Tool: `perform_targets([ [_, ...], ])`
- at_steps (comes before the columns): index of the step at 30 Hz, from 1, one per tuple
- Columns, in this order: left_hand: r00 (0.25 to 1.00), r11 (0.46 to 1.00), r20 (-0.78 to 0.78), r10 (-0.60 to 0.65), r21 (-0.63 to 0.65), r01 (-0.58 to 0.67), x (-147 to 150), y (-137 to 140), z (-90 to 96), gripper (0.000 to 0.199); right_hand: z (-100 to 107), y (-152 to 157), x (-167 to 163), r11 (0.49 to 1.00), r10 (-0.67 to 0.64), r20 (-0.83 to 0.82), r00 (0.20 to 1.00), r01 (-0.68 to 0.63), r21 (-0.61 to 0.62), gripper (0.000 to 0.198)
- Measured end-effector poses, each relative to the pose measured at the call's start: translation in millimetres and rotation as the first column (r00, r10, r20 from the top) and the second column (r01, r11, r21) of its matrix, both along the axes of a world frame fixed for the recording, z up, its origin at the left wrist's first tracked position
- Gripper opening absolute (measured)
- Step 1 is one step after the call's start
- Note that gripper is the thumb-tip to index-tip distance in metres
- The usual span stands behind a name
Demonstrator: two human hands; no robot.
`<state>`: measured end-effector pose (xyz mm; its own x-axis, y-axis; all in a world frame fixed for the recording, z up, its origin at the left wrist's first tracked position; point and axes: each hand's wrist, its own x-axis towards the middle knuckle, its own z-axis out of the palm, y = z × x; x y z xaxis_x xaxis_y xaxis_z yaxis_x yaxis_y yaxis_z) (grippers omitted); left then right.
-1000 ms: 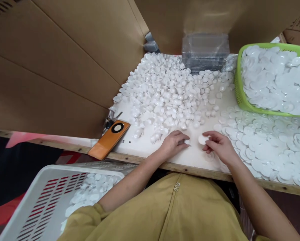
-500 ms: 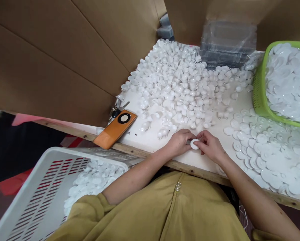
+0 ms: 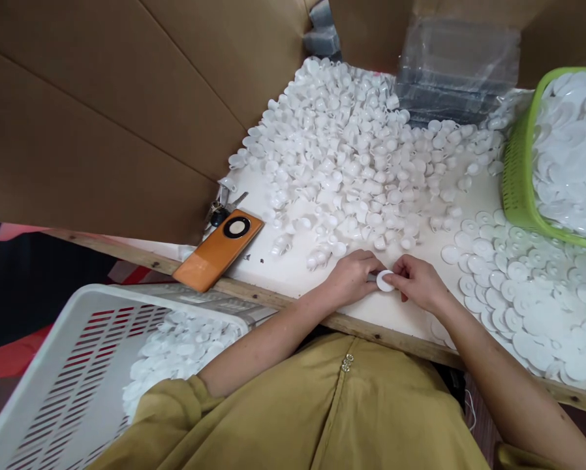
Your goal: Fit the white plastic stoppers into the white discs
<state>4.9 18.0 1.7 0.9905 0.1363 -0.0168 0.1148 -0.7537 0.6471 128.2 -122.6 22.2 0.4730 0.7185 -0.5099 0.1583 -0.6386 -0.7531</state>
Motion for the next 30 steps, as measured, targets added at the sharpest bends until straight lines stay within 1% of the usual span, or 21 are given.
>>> perform_targets([
  [2,1.000,0.999,-0.003,-0.020,-0.028,0.020,-1,2,3.7,0.023,0,1,2,1.000,-0.002,-0.003,1.000,0.002,-0.031,0.025],
  [4,0.999,0.996,-0.015,-0.046,-0.080,0.045,-2,5,7.6,0.030,2,3,3,0.998,0.007,-0.007,1.000,-0.007,-0.058,0.025],
  [6,0.998,0.993,-0.052,-0.043,-0.116,0.036,0,6,10.6,0.033,4,6,4,0.997,0.014,-0.019,1.000,-0.015,-0.082,0.026],
  [10,0.983,0.996,-0.183,0.011,-0.081,-0.026,12,5,15.4,0.026,9,11,7,0.992,0.024,-0.074,0.997,-0.032,-0.118,0.027],
  [12,0.967,0.998,-0.253,-0.001,-0.063,-0.016,20,7,18.9,0.027,10,14,9,0.989,0.019,-0.096,0.995,-0.033,-0.142,0.026],
  [14,0.949,0.999,-0.313,-0.035,-0.044,0.023,26,10,23.1,0.030,9,17,10,0.988,0.020,-0.108,0.994,-0.037,-0.153,0.025],
  [17,0.932,0.998,-0.355,-0.068,-0.014,0.067,30,11,27.4,0.033,7,18,10,0.990,0.041,-0.111,0.993,-0.056,-0.130,0.023],
  [20,0.946,1.000,-0.323,-0.025,-0.001,0.026,26,2,26.6,0.030,4,15,6,0.996,0.052,-0.071,0.996,-0.057,-0.070,0.023],
  [22,0.962,0.999,-0.274,0.013,-0.030,-0.022,18,-6,26.5,0.024,5,9,3,0.998,0.069,-0.037,0.997,-0.069,0.000,0.022],
  [24,0.974,0.992,-0.220,0.053,-0.102,-0.077,2,-7,31.9,0.018,6,0,5,0.995,0.082,0.006,0.997,-0.083,0.063,0.021],
  [25,0.977,0.983,-0.198,0.074,-0.148,-0.104,-12,-4,37.4,0.016,7,-6,9,0.994,0.066,0.064,0.996,-0.071,0.079,0.021],
  [26,0.977,0.974,-0.191,0.094,-0.186,-0.130,-30,4,44.5,0.016,9,-13,14,0.996,0.030,0.161,0.986,-0.044,0.084,0.020],
  [27,0.972,0.965,-0.207,0.112,-0.209,-0.156,-53,15,52.6,0.017,9,-21,22,0.997,-0.020,0.293,0.956,-0.004,0.079,0.020],
  [28,0.961,0.960,-0.246,0.129,-0.212,-0.183,-80,29,60.8,0.018,10,-29,31,0.997,-0.068,0.441,0.895,0.041,0.071,0.019],
  [29,0.935,0.959,-0.320,0.151,-0.181,-0.217,-111,46,68.2,0.021,9,-37,40,0.995,-0.097,0.576,0.812,0.078,0.058,0.018],
  [30,0.895,0.960,-0.409,0.179,-0.126,-0.249,-143,64,74.0,0.023,8,-44,48,0.994,-0.100,0.674,0.732,0.103,0.035,0.020],
])
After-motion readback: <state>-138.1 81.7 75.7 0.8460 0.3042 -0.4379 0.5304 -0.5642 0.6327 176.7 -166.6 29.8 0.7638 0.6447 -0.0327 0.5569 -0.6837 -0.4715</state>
